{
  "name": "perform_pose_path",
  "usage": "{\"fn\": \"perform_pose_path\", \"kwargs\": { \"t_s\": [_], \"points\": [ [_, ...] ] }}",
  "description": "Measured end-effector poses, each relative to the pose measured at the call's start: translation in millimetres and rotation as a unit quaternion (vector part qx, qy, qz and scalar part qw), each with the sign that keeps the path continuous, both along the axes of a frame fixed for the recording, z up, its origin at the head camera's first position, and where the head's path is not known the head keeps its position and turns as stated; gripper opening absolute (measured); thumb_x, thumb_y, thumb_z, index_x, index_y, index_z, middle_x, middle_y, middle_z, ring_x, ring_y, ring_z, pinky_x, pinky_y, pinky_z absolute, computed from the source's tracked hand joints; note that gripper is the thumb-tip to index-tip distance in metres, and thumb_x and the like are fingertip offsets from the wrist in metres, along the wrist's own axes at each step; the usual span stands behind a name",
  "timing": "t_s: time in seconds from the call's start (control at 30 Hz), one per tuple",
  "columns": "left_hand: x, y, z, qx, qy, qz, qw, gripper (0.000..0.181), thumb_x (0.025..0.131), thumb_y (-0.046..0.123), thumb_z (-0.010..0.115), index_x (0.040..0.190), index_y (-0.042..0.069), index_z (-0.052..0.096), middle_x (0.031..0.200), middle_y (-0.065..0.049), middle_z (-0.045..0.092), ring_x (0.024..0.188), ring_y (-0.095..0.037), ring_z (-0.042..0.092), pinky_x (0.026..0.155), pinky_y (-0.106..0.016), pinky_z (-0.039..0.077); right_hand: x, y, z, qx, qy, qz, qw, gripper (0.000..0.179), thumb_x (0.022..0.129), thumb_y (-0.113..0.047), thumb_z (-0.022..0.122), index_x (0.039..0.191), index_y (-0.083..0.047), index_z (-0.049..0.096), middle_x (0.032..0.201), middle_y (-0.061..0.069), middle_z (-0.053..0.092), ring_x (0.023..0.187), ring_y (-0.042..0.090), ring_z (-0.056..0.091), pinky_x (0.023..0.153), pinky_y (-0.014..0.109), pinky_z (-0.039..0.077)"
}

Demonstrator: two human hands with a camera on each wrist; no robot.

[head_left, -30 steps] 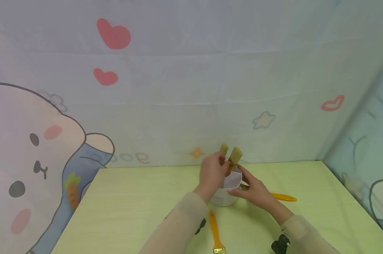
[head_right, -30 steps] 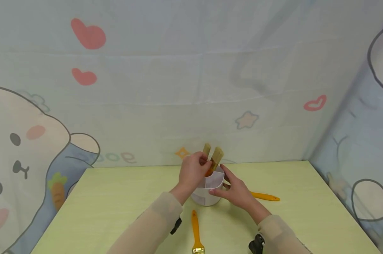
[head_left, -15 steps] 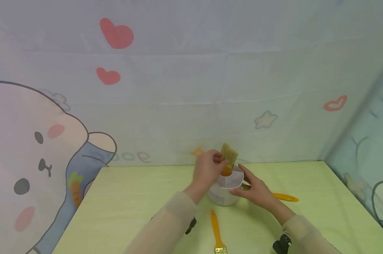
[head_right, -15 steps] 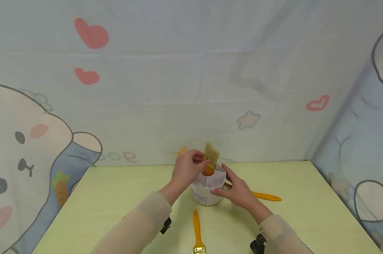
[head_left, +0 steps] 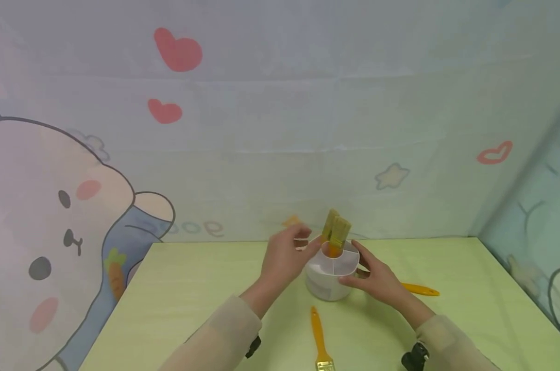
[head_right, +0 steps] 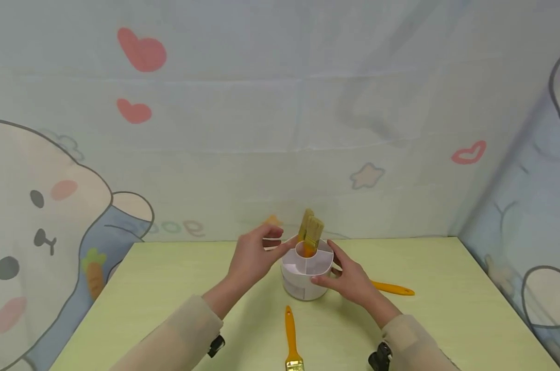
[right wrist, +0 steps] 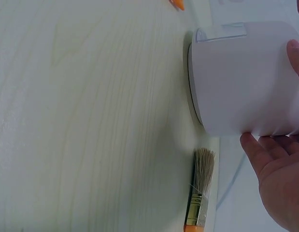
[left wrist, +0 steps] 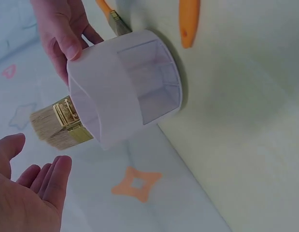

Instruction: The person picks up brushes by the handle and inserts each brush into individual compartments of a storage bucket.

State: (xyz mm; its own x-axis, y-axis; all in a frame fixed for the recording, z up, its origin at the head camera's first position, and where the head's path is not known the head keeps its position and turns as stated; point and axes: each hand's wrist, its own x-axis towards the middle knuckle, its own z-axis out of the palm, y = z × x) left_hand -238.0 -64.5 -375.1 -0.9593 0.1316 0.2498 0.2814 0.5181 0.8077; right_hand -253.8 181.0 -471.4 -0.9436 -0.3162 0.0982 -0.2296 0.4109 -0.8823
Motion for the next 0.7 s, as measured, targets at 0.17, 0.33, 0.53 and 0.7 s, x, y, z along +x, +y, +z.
{"fn": "perform_pose_path", "kwargs": {
  "t_s": [0.17, 0.33, 0.53, 0.7],
  "points": [
    [7.0, -9.8, -11.3, 0.018, 0.002, -0.010, 0.9998, 0.039, 0.086, 0.036, 0.073, 0.117, 0.013, 0.065, 0.118, -0.001, 0.065, 0.104, -0.022, 0.066, 0.085, -0.027, 0.057, 0.9, 0, 0.5, 0.009, -0.001, -0.003, 1.0000, 0.097, 0.079, -0.044, 0.077, 0.154, -0.025, 0.018, 0.156, 0.009, 0.029, 0.133, 0.037, 0.043, 0.100, 0.048, 0.048],
    [13.6, -16.5, -22.6, 0.013, -0.009, -0.001, 0.9999, 0.039, 0.085, 0.030, 0.075, 0.119, 0.015, 0.064, 0.120, -0.001, 0.065, 0.106, -0.022, 0.066, 0.087, -0.027, 0.056, -0.7, 1, -1.1, 0.011, -0.001, -0.002, 0.9999, 0.097, 0.080, -0.045, 0.076, 0.154, -0.025, 0.017, 0.157, 0.011, 0.025, 0.135, 0.038, 0.040, 0.100, 0.049, 0.046],
    [20.3, -18.9, -34.8, 0.013, -0.024, 0.007, 0.9996, 0.044, 0.084, 0.029, 0.076, 0.123, 0.013, 0.062, 0.123, -0.001, 0.064, 0.109, -0.022, 0.065, 0.088, -0.029, 0.056, -0.9, 1, -1.2, 0.008, -0.001, 0.000, 1.0000, 0.099, 0.079, -0.044, 0.076, 0.155, -0.025, 0.016, 0.158, 0.011, 0.024, 0.135, 0.038, 0.039, 0.101, 0.050, 0.046],
    [23.3, -17.2, -47.7, 0.020, -0.040, 0.010, 0.9989, 0.051, 0.083, 0.030, 0.076, 0.128, 0.012, 0.059, 0.129, -0.004, 0.061, 0.112, -0.024, 0.063, 0.089, -0.033, 0.056, 0.2, 0, -1.1, 0.007, 0.002, 0.002, 1.0000, 0.098, 0.080, -0.044, 0.076, 0.155, -0.024, 0.015, 0.157, 0.011, 0.024, 0.135, 0.038, 0.039, 0.100, 0.049, 0.047]
  ]
}}
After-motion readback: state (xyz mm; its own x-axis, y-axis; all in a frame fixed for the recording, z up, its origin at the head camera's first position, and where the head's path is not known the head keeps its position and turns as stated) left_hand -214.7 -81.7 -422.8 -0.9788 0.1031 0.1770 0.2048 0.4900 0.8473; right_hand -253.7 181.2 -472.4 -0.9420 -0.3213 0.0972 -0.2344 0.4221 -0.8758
